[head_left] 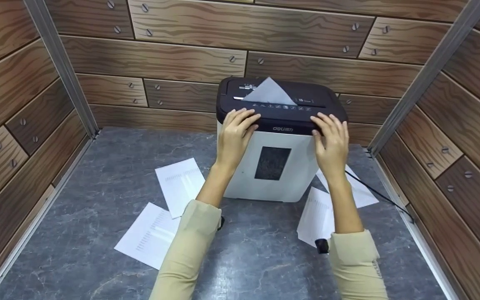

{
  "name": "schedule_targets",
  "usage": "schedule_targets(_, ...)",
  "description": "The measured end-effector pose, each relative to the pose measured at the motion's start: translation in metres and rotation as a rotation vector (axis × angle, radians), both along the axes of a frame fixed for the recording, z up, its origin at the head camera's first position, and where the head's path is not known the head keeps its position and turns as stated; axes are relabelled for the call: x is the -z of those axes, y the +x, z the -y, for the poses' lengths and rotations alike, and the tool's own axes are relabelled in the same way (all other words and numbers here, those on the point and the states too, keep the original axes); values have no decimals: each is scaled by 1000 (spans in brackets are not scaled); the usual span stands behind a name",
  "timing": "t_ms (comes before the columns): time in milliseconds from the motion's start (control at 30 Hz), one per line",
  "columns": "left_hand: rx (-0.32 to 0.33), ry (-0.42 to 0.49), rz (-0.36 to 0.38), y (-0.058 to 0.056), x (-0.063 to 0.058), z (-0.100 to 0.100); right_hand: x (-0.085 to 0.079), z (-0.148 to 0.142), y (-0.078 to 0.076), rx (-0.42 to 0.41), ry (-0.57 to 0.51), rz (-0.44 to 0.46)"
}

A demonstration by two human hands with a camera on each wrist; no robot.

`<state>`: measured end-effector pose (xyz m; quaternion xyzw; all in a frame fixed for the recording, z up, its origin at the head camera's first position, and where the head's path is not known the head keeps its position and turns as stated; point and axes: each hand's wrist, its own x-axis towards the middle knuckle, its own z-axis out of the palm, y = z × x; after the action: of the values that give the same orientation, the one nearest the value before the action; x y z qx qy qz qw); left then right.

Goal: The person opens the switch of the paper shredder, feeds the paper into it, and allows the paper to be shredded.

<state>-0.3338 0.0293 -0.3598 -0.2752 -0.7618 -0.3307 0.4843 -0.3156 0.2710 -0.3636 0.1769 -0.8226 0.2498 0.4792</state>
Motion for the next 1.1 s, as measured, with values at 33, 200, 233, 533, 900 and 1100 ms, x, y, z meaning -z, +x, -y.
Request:
schedule_targets(33, 0, 1, 5, 0, 0, 0, 0, 0, 0, -1, -3, -3)
schedule_targets(200, 0, 10, 10, 1, 0, -1, 0, 2, 0, -1, -17, -1)
schedule_targets(233, 1, 11, 12, 1, 0, -1, 0, 2, 0, -1, -24, 3)
schedule_targets(533, 7, 22, 19, 2, 0, -1, 0, 4, 1, 7, -44, 15)
schedule_targets(900, 11, 29, 23, 2, -1, -1, 0, 4, 0, 10, -59, 24)
schedule_targets(1100, 14, 36, 27, 4, -1, -1, 1, 4, 1, 13, -47, 11)
